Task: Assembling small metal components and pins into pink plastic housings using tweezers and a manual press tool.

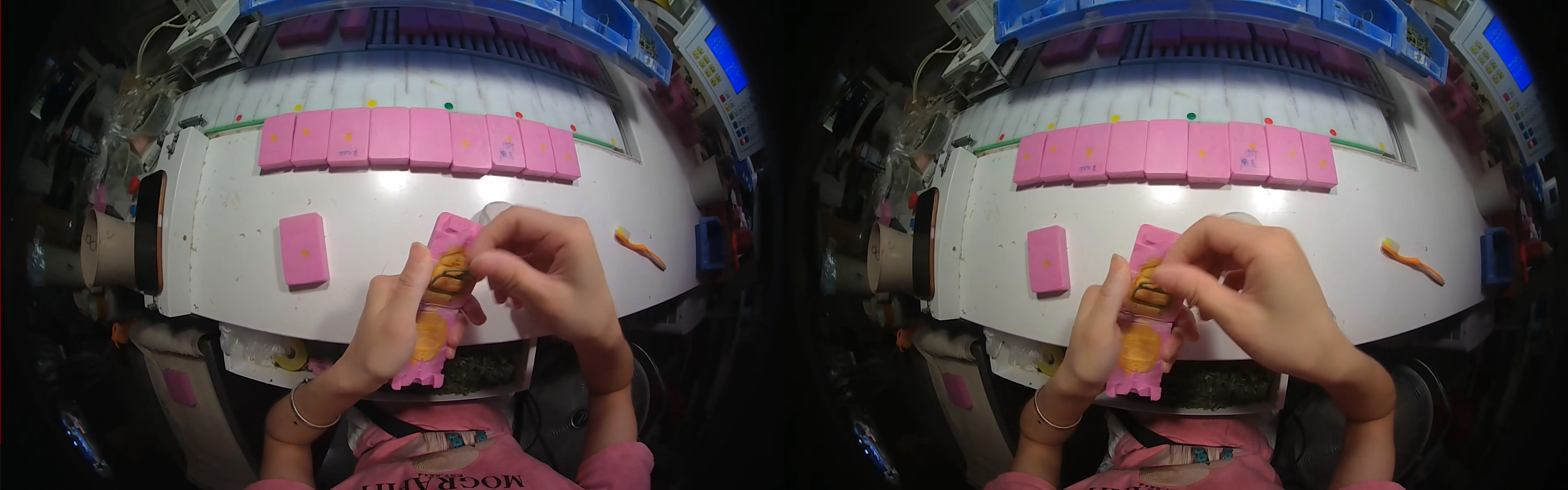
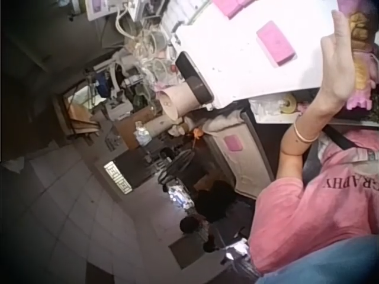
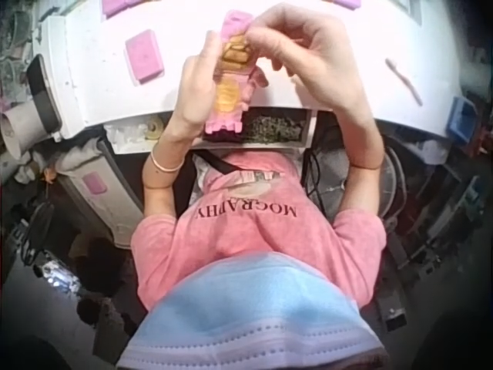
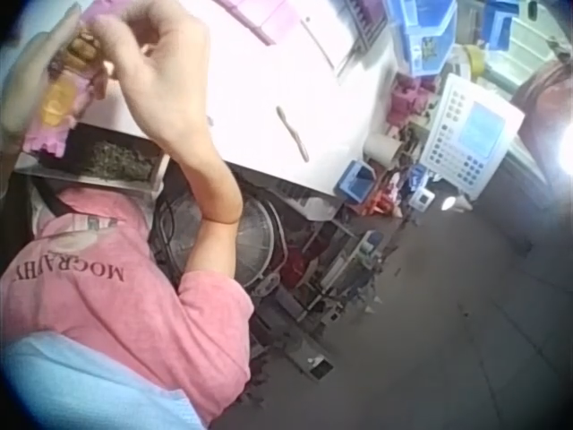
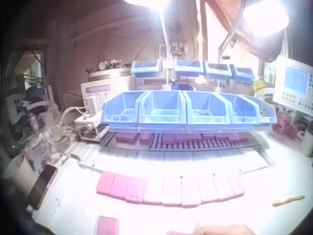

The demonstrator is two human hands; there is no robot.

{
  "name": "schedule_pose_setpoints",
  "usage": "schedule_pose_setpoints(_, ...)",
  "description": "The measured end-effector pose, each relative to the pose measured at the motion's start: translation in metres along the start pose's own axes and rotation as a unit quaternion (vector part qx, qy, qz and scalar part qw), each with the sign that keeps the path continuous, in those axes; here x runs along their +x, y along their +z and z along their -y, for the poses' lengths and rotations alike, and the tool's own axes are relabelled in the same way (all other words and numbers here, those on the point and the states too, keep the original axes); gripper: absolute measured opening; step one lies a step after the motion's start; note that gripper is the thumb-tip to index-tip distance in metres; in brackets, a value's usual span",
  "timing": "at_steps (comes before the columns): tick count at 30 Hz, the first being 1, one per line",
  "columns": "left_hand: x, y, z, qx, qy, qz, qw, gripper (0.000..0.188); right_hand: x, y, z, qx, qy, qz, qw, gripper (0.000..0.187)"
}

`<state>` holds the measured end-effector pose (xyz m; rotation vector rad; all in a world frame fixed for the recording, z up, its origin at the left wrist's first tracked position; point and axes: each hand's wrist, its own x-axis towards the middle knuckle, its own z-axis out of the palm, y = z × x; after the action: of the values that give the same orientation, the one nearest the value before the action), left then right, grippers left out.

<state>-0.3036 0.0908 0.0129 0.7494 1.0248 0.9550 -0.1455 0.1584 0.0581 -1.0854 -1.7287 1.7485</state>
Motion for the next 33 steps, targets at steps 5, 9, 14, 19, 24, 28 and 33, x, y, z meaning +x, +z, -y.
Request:
schedule_pose_setpoints(5,-0.001,0.006,0.006,-0.083,0.045,0.05,0.994,0.067,0.005,0.01,-0.039,-0.11,-0.167,-0.109,0.974,0.035)
schedule_pose_setpoints(9,0.001,0.021,0.003,0.021,0.161,-0.006,0.987,0.094,0.008,0.02,-0.047,0.256,0.018,-0.001,0.966,0.04)
schedule_pose_setpoints(14,0.007,0.011,0.005,0.018,0.153,0.047,0.987,0.099,0.013,0.034,-0.053,0.38,0.115,0.026,0.917,0.041)
schedule_pose_setpoints(19,0.008,0.0,0.008,-0.049,0.161,0.003,0.986,0.071,0.008,0.034,-0.058,0.088,-0.144,-0.143,0.975,0.035)
schedule_pose_setpoints(24,0.01,0.0,0.008,-0.045,0.135,-0.05,0.989,0.065,-0.005,0.034,-0.06,-0.074,-0.293,-0.188,0.935,0.024)
schedule_pose_setpoints(28,0.013,0.0,0.01,-0.079,0.12,-0.063,0.988,0.057,-0.003,0.033,-0.058,-0.11,-0.325,-0.187,0.921,0.02)
schedule_pose_setpoints(33,0.017,0.0,0.014,0.002,0.1,-0.11,0.989,0.057,-0.003,0.033,-0.047,-0.103,-0.29,-0.173,0.936,0.022)
